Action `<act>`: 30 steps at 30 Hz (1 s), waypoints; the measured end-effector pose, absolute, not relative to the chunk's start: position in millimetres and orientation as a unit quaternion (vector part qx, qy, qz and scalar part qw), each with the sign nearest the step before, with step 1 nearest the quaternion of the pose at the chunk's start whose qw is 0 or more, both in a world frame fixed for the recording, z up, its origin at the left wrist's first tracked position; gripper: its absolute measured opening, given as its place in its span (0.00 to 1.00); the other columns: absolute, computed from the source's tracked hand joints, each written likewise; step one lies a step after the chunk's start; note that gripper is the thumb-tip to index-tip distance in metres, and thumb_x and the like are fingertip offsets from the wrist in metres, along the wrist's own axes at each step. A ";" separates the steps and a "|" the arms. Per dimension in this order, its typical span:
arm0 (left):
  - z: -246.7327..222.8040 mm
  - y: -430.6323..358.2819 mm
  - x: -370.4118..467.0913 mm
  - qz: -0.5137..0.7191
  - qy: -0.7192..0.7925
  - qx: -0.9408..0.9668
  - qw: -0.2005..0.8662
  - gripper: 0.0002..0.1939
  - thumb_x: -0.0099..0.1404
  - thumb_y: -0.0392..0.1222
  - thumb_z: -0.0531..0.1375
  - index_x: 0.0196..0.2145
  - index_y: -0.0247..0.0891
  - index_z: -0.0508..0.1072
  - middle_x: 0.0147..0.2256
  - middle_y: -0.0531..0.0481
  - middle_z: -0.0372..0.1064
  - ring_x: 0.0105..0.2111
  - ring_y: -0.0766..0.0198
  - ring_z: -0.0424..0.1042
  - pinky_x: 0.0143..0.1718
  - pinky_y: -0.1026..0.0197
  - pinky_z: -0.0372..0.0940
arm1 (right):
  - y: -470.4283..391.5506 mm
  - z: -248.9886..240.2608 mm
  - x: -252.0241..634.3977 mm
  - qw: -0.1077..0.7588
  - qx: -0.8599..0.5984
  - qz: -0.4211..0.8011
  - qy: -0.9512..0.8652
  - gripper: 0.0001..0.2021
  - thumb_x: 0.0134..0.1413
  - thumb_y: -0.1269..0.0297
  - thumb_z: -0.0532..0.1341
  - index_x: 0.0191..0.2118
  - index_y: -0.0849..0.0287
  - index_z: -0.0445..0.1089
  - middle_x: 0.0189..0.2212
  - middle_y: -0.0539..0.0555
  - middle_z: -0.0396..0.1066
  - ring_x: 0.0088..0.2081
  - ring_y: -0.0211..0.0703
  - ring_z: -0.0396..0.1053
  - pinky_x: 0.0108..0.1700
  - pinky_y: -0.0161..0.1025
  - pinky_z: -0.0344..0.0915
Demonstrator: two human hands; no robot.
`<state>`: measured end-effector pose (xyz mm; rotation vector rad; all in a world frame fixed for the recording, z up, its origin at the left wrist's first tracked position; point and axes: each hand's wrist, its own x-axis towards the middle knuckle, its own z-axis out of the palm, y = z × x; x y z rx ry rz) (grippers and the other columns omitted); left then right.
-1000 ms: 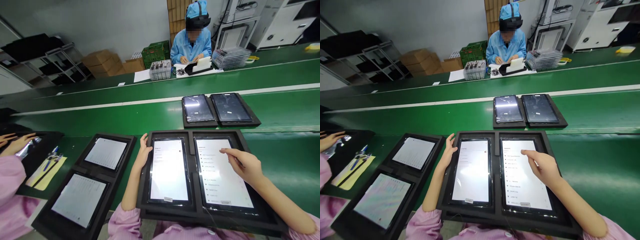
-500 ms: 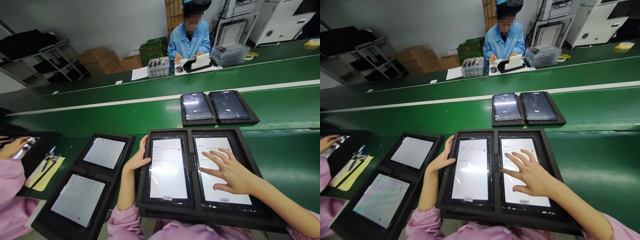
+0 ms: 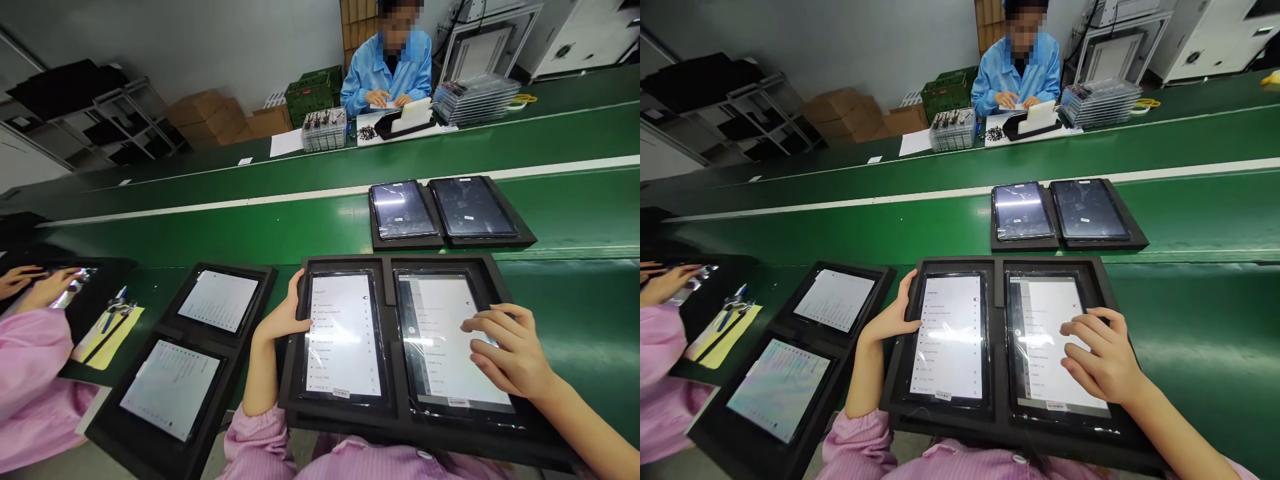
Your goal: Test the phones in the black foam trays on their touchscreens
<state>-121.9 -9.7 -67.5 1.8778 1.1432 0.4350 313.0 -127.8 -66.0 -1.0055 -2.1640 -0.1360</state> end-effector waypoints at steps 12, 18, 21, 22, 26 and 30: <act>-76.7 -31.9 -94.6 0.267 0.547 0.716 0.342 0.45 0.72 0.51 0.57 0.73 0.42 0.31 0.74 0.35 0.30 0.74 0.44 0.33 0.73 0.36 0.39 | -121.2 -66.3 301.8 0.305 -0.338 0.003 -0.890 0.20 0.73 0.63 0.47 0.44 0.54 0.79 0.46 0.59 0.73 0.46 0.51 0.67 0.55 0.55 0.53; -71.2 -54.0 -110.2 0.178 0.510 0.776 0.327 0.50 0.68 0.42 0.60 0.73 0.42 0.28 0.74 0.33 0.27 0.74 0.41 0.32 0.73 0.34 0.38 | -123.0 -71.4 312.6 0.329 -0.345 -0.010 -0.879 0.17 0.68 0.67 0.52 0.45 0.53 0.80 0.47 0.58 0.72 0.45 0.50 0.68 0.55 0.54 0.54; -65.9 -53.5 -112.6 0.127 0.476 0.811 0.315 0.56 0.65 0.43 0.65 0.73 0.44 0.26 0.74 0.33 0.23 0.74 0.36 0.23 0.71 0.29 0.39 | -121.3 -74.1 323.5 0.360 -0.371 -0.022 -0.856 0.16 0.67 0.68 0.53 0.46 0.52 0.80 0.46 0.57 0.71 0.43 0.50 0.68 0.52 0.54 0.57; -64.2 -51.9 -113.1 0.111 0.471 0.817 0.315 0.58 0.63 0.44 0.67 0.73 0.45 0.26 0.74 0.33 0.21 0.73 0.35 0.20 0.70 0.27 0.39 | -120.5 -74.2 325.5 0.368 -0.377 -0.020 -0.850 0.16 0.67 0.68 0.53 0.45 0.52 0.80 0.45 0.57 0.71 0.43 0.50 0.68 0.51 0.54 0.57; -62.1 -47.7 -115.1 0.104 0.463 0.812 0.341 0.64 0.60 0.51 0.70 0.73 0.44 0.25 0.73 0.31 0.18 0.72 0.31 0.19 0.70 0.25 0.39 | -118.0 -72.4 325.9 0.381 -0.371 -0.018 -0.847 0.16 0.68 0.70 0.51 0.43 0.54 0.79 0.44 0.57 0.70 0.42 0.49 0.67 0.50 0.54 0.57; -68.7 -52.1 -109.9 0.179 0.500 0.764 0.366 0.50 0.72 0.55 0.58 0.73 0.41 0.25 0.73 0.31 0.26 0.74 0.40 0.32 0.72 0.33 0.38 | -117.4 -71.6 323.1 0.376 -0.376 -0.012 -0.847 0.17 0.69 0.68 0.51 0.44 0.54 0.79 0.44 0.57 0.70 0.42 0.50 0.68 0.50 0.53 0.57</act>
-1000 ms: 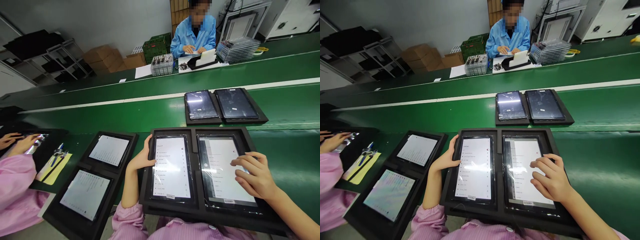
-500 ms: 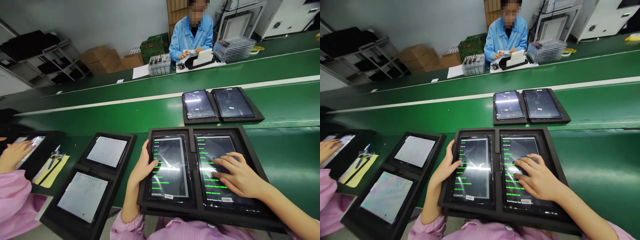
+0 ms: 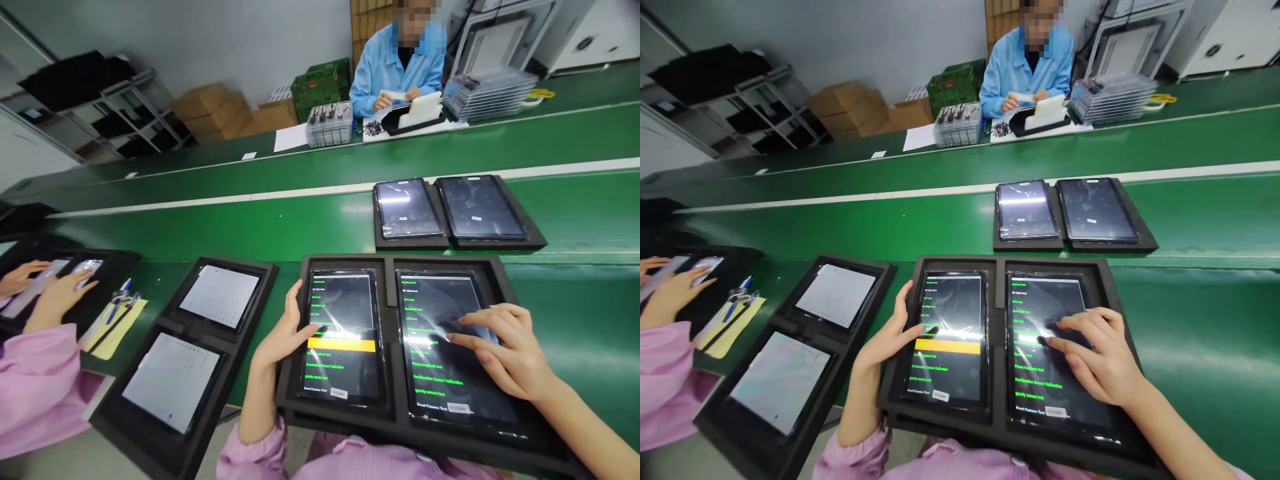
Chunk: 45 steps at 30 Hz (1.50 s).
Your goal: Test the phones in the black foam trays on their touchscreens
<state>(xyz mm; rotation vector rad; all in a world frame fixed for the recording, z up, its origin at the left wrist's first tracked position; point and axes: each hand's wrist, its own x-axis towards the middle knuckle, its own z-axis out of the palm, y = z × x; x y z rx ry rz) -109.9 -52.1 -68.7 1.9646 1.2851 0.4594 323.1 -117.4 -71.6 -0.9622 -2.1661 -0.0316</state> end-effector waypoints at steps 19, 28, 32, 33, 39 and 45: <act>-78.2 -56.5 -95.1 0.210 0.562 0.756 0.262 0.42 0.69 0.42 0.55 0.72 0.38 0.37 0.72 0.33 0.38 0.73 0.43 0.41 0.72 0.36 0.45 | -115.9 -73.7 319.4 0.369 -0.455 -0.013 -0.810 0.20 0.74 0.60 0.48 0.47 0.50 0.80 0.50 0.59 0.68 0.49 0.54 0.66 0.54 0.58 0.55; -68.6 -45.3 -98.9 0.205 0.586 0.712 0.328 0.38 0.73 0.48 0.54 0.72 0.39 0.39 0.73 0.33 0.37 0.74 0.44 0.37 0.72 0.35 0.41 | -110.8 -76.8 351.8 0.451 -0.546 0.069 -0.702 0.25 0.74 0.55 0.43 0.46 0.50 0.79 0.49 0.58 0.68 0.50 0.58 0.68 0.52 0.56 0.62; -43.7 -15.2 -72.8 0.182 0.570 0.770 0.221 0.30 0.75 0.49 0.51 0.69 0.36 0.54 0.73 0.33 0.42 0.74 0.42 0.38 0.72 0.32 0.40 | -78.9 -82.3 364.2 0.348 -0.544 0.076 -0.760 0.26 0.75 0.52 0.43 0.49 0.49 0.78 0.50 0.58 0.70 0.51 0.58 0.68 0.53 0.58 0.61; -37.7 -6.7 -61.2 0.169 0.536 0.803 0.199 0.27 0.75 0.47 0.50 0.67 0.37 0.58 0.71 0.36 0.50 0.73 0.45 0.45 0.72 0.36 0.44 | -69.6 -84.8 363.7 0.332 -0.543 0.067 -0.769 0.26 0.75 0.51 0.42 0.49 0.49 0.79 0.51 0.58 0.69 0.53 0.59 0.67 0.53 0.59 0.61; -38.4 12.4 -1.6 0.090 0.352 0.925 0.114 0.27 0.72 0.36 0.50 0.68 0.39 0.59 0.69 0.40 0.57 0.68 0.52 0.59 0.70 0.42 0.55 | -43.6 -100.3 347.3 0.264 -0.556 -0.019 -0.788 0.26 0.74 0.52 0.43 0.55 0.48 0.77 0.55 0.64 0.66 0.56 0.64 0.60 0.53 0.65 0.62; -50.7 -0.4 -4.3 0.075 0.297 0.949 0.068 0.26 0.75 0.41 0.51 0.67 0.35 0.58 0.57 0.35 0.71 0.53 0.48 0.75 0.56 0.45 0.69 | -52.0 -99.2 347.3 0.275 -0.521 -0.009 -0.808 0.24 0.74 0.55 0.46 0.44 0.47 0.81 0.56 0.62 0.65 0.57 0.62 0.61 0.55 0.64 0.61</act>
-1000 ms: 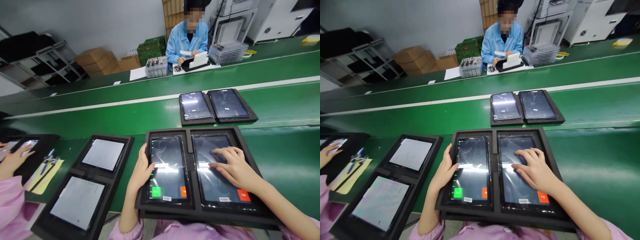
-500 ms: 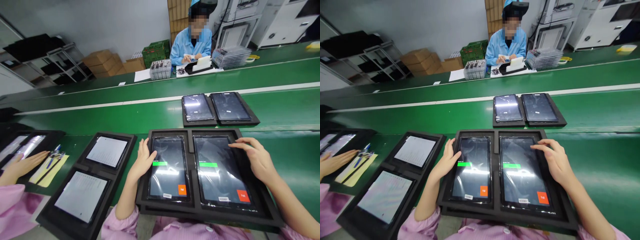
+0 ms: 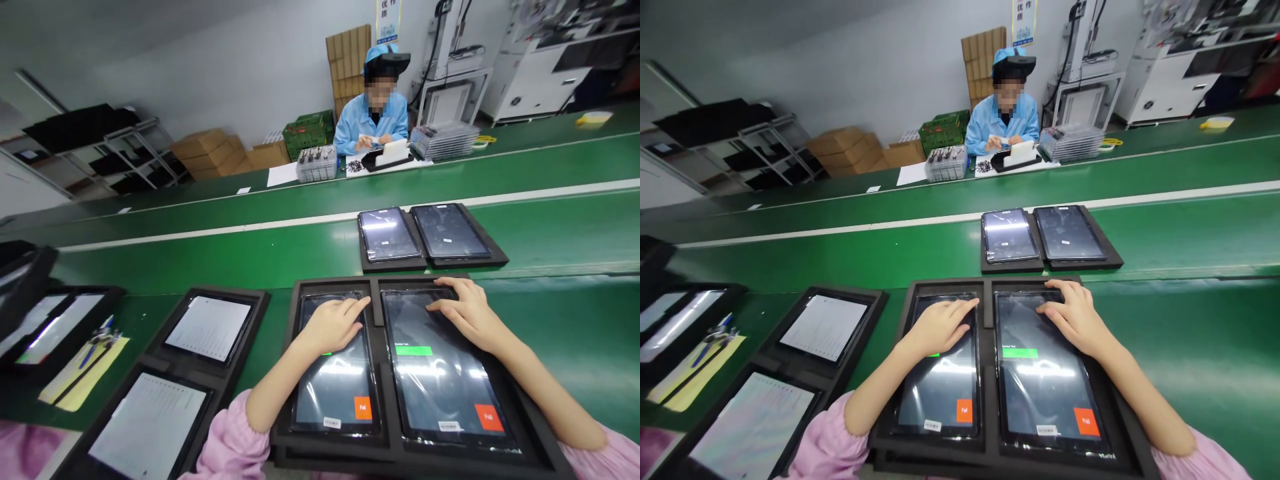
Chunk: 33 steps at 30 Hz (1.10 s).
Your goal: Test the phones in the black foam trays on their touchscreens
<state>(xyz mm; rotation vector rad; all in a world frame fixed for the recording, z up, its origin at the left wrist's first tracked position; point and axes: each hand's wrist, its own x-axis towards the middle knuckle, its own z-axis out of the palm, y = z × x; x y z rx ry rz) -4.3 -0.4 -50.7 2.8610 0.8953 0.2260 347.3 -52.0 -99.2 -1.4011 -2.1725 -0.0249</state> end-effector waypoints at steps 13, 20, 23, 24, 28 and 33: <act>-46.3 3.7 -14.7 0.112 0.338 0.931 0.079 0.21 0.76 0.48 0.49 0.59 0.40 0.70 0.45 0.43 0.78 0.42 0.54 0.78 0.48 0.52 0.71 | -52.0 -104.4 353.8 0.364 -0.540 0.065 -0.756 0.27 0.75 0.53 0.43 0.46 0.50 0.80 0.53 0.61 0.67 0.56 0.59 0.64 0.56 0.62 0.62; -39.3 18.3 -25.4 0.156 0.404 0.899 0.060 0.22 0.75 0.48 0.48 0.42 0.42 0.82 0.41 0.44 0.75 0.42 0.52 0.75 0.47 0.47 0.67 | -50.6 -100.8 348.8 0.357 -0.561 0.053 -0.745 0.28 0.76 0.51 0.43 0.46 0.50 0.81 0.51 0.61 0.66 0.55 0.59 0.63 0.55 0.61 0.62; -40.1 19.7 -26.1 0.161 0.415 0.893 0.062 0.22 0.75 0.48 0.48 0.42 0.44 0.82 0.46 0.45 0.75 0.48 0.50 0.73 0.53 0.44 0.66 | -52.7 -98.0 346.8 0.333 -0.569 0.039 -0.751 0.27 0.75 0.52 0.44 0.44 0.50 0.81 0.52 0.62 0.65 0.56 0.60 0.62 0.55 0.61 0.62; -40.4 19.3 -25.2 0.170 0.428 0.885 0.065 0.22 0.75 0.48 0.47 0.45 0.44 0.81 0.47 0.45 0.75 0.49 0.50 0.73 0.54 0.44 0.66 | -52.5 -97.9 346.8 0.335 -0.572 0.034 -0.748 0.26 0.75 0.52 0.44 0.45 0.51 0.81 0.52 0.62 0.65 0.56 0.60 0.62 0.55 0.60 0.62; -38.9 19.3 -15.7 0.121 0.518 0.841 0.097 0.24 0.75 0.43 0.43 0.53 0.36 0.76 0.52 0.40 0.73 0.52 0.49 0.72 0.54 0.47 0.68 | -44.4 -99.3 348.5 0.325 -0.618 0.069 -0.713 0.25 0.74 0.56 0.43 0.51 0.61 0.75 0.49 0.64 0.66 0.53 0.56 0.65 0.57 0.54 0.64; -26.7 34.0 -5.1 0.034 0.543 0.831 0.114 0.21 0.73 0.43 0.46 0.43 0.38 0.79 0.47 0.43 0.77 0.48 0.51 0.75 0.52 0.53 0.68 | -22.1 -92.1 351.7 0.214 -0.676 0.129 -0.694 0.15 0.67 0.62 0.53 0.42 0.63 0.75 0.41 0.63 0.69 0.47 0.57 0.69 0.52 0.48 0.65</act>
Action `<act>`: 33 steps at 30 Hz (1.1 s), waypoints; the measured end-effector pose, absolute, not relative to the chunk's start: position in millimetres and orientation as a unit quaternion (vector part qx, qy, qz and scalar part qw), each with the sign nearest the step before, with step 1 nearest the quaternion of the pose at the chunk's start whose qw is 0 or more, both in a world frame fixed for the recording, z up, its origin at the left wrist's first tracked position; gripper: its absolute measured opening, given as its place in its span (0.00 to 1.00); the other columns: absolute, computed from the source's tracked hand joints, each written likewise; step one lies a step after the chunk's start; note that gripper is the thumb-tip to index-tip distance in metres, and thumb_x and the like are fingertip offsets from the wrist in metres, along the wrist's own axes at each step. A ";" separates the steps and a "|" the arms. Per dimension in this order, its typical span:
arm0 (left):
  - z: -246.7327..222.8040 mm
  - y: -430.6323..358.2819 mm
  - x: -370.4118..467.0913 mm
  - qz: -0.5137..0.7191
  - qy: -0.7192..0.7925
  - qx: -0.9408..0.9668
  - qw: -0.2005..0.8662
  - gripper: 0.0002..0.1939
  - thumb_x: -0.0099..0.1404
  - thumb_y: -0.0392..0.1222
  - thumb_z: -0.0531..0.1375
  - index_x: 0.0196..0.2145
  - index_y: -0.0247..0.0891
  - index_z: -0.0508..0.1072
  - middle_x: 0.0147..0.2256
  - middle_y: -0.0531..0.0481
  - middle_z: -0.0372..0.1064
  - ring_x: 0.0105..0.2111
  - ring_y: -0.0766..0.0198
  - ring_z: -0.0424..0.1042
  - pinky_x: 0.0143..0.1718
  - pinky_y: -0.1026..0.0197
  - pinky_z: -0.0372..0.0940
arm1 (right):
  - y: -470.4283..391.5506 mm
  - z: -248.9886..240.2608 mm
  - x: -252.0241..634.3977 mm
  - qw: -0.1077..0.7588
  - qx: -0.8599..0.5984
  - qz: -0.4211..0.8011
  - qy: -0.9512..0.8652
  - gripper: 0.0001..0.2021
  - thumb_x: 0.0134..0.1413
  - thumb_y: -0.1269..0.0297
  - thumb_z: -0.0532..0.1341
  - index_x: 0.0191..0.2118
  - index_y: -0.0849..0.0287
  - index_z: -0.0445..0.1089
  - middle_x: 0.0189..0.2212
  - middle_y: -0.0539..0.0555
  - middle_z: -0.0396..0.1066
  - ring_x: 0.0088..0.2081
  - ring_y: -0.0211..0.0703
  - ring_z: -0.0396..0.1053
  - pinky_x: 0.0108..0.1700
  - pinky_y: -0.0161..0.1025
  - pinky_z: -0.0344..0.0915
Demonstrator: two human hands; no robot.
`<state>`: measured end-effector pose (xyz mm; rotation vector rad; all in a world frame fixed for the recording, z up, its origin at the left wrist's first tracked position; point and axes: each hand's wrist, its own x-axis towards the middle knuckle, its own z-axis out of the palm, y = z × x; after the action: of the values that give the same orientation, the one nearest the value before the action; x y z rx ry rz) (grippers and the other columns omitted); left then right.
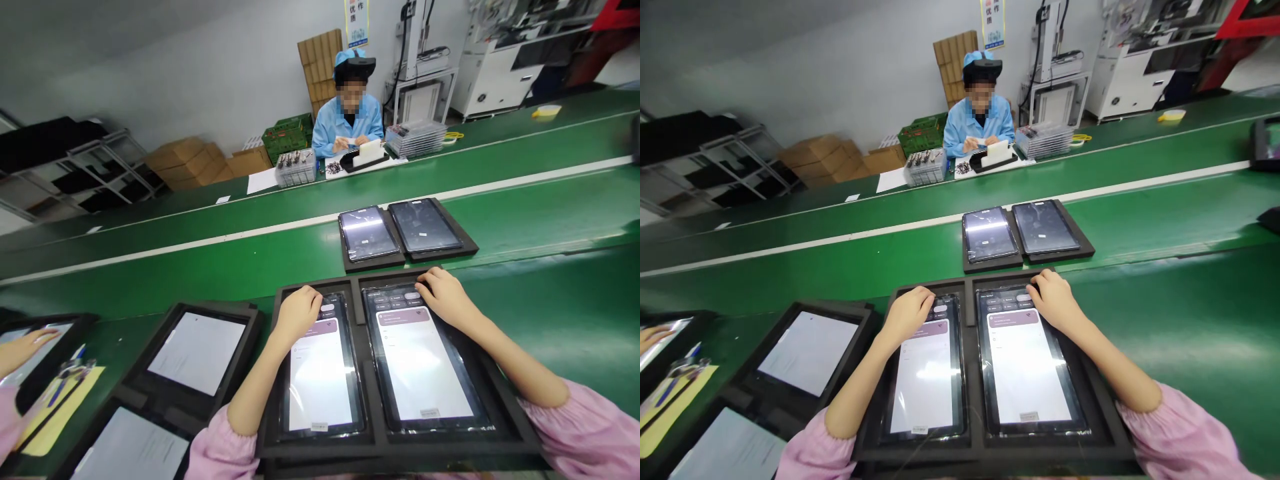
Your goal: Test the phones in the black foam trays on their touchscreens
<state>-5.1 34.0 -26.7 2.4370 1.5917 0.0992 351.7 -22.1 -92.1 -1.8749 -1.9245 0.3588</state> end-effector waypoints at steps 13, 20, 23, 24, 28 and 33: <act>26.3 81.2 4.2 -0.147 0.484 0.836 0.211 0.20 0.59 0.62 0.56 0.32 0.41 0.68 0.32 0.47 0.75 0.32 0.53 0.73 0.32 0.57 0.60 | 35.3 -28.6 368.7 0.008 -0.619 0.344 -0.706 0.27 0.61 0.43 0.60 0.20 0.57 0.60 0.24 0.51 0.61 0.28 0.43 0.62 0.32 0.38 0.57; 25.6 93.7 11.8 -0.169 0.463 0.850 0.188 0.22 0.55 0.65 0.56 0.28 0.42 0.66 0.27 0.49 0.71 0.29 0.55 0.70 0.30 0.58 0.56 | 34.3 -23.9 369.7 0.008 -0.624 0.343 -0.702 0.29 0.44 0.34 0.69 0.28 0.58 0.66 0.38 0.55 0.61 0.40 0.49 0.66 0.42 0.39 0.65; 27.2 96.4 14.1 -0.176 0.463 0.849 0.184 0.23 0.55 0.66 0.56 0.28 0.42 0.65 0.26 0.50 0.70 0.29 0.54 0.70 0.30 0.58 0.56 | 36.1 -23.5 369.8 0.008 -0.629 0.341 -0.699 0.29 0.43 0.35 0.70 0.33 0.59 0.69 0.42 0.56 0.61 0.42 0.51 0.67 0.46 0.40 0.66; 28.1 96.9 14.6 -0.178 0.463 0.848 0.188 0.24 0.55 0.67 0.55 0.28 0.42 0.65 0.26 0.49 0.70 0.29 0.54 0.70 0.31 0.57 0.57 | 36.3 -23.2 370.2 0.007 -0.629 0.341 -0.699 0.29 0.43 0.35 0.70 0.34 0.59 0.69 0.43 0.57 0.61 0.43 0.51 0.67 0.47 0.40 0.66; 33.0 95.7 15.2 -0.180 0.457 0.844 0.215 0.26 0.59 0.69 0.49 0.28 0.42 0.65 0.29 0.48 0.71 0.31 0.54 0.70 0.33 0.57 0.58 | 34.4 -22.4 372.5 0.005 -0.621 0.337 -0.707 0.30 0.48 0.33 0.67 0.39 0.59 0.71 0.45 0.58 0.62 0.44 0.51 0.67 0.48 0.40 0.68; 33.8 90.5 13.5 -0.197 0.424 0.867 0.171 0.26 0.50 0.66 0.61 0.36 0.41 0.67 0.36 0.47 0.73 0.36 0.51 0.72 0.37 0.57 0.61 | 25.0 -29.4 369.3 -0.003 -0.610 0.298 -0.734 0.38 0.35 0.34 0.75 0.44 0.60 0.70 0.47 0.59 0.61 0.49 0.56 0.65 0.51 0.43 0.67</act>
<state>13.5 90.5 33.8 2.4633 1.2038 -0.5595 369.3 25.0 -29.4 -1.9188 -2.3112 0.9383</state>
